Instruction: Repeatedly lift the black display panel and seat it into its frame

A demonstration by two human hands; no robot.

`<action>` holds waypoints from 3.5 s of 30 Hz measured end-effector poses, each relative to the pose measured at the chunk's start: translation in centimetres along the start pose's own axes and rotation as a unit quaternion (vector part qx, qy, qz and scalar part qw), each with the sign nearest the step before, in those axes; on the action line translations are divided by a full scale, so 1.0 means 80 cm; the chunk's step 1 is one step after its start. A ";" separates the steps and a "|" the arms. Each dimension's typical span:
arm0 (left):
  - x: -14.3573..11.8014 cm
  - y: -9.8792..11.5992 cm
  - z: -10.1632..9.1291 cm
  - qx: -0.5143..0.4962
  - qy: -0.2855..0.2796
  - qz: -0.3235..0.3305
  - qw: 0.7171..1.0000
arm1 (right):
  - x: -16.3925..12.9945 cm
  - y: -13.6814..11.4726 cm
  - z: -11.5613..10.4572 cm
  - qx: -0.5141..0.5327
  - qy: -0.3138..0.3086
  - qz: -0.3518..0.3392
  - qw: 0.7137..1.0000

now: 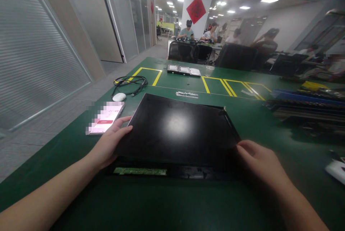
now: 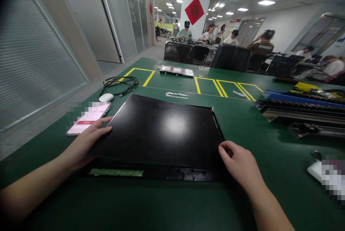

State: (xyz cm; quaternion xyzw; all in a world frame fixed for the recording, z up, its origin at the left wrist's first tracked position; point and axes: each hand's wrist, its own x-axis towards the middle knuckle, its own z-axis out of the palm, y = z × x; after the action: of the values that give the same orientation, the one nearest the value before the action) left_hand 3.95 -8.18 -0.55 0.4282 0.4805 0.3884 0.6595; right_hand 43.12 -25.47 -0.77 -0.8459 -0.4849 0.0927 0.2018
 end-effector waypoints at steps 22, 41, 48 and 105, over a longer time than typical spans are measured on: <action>0.001 -0.003 -0.003 0.004 0.000 0.007 1.000 | 0.001 0.001 -0.002 0.015 -0.014 0.022 1.000; -0.002 -0.002 0.001 -0.008 0.010 0.006 1.000 | 0.002 0.002 0.000 0.009 -0.007 0.024 1.000; 0.000 -0.004 -0.003 -0.002 0.001 0.006 1.000 | 0.001 0.001 -0.001 0.010 -0.024 0.040 0.999; 0.000 -0.005 -0.002 0.001 0.004 0.009 1.000 | 0.005 0.008 0.003 0.014 -0.015 0.039 0.999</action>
State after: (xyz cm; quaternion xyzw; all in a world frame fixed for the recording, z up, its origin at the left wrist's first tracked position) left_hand 3.81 -8.29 -0.94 0.4314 0.4800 0.3954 0.6536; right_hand 43.78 -25.33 -1.26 -0.8597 -0.4532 0.1205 0.2025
